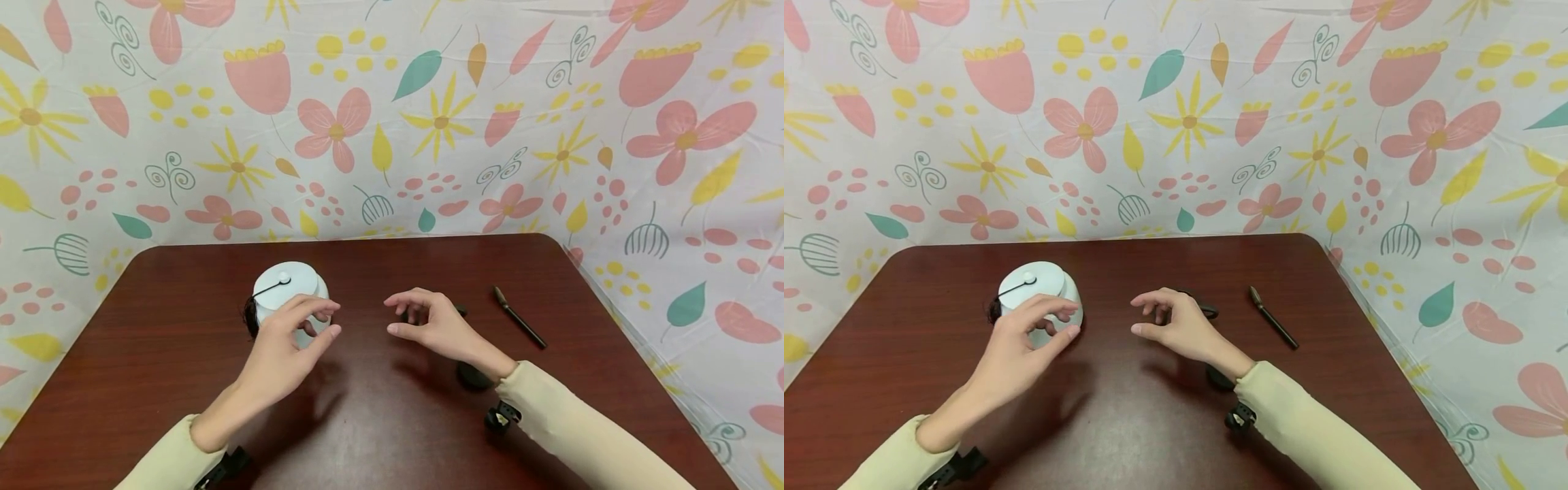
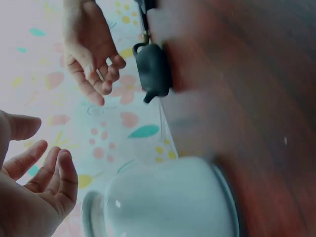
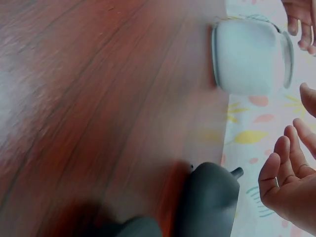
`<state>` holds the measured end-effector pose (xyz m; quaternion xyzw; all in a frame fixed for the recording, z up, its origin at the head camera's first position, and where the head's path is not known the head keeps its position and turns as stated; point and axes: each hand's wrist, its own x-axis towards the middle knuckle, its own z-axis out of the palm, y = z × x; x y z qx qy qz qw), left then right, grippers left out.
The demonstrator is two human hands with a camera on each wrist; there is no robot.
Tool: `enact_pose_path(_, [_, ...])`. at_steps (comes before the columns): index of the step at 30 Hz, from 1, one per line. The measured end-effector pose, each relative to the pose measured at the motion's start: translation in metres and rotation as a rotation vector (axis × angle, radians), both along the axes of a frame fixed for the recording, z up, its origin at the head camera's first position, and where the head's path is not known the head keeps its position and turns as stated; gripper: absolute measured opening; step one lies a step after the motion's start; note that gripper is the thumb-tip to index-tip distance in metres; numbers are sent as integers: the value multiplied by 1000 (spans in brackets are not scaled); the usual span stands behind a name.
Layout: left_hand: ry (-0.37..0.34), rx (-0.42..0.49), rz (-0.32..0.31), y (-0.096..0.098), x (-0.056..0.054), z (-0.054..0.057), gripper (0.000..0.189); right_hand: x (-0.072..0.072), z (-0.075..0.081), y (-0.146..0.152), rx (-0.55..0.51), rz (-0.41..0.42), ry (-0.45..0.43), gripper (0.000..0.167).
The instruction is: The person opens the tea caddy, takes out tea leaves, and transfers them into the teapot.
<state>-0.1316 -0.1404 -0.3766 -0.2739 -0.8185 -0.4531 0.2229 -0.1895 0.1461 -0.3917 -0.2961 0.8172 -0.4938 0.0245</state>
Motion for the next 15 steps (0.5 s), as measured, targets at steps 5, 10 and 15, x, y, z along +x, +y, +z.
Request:
enact_pose_path(5, [41,40,78,-14,0,9,36,-5,-2,-11,16,21,3,39])
enact_pose_path(10, [29,52,168,-27,-3,17,33,-10,-5,-26,43,37,1,44])
enact_pose_path(15, [38,42,232,-44,-11,19,31,-17,-8,-42,32,74,-46,50])
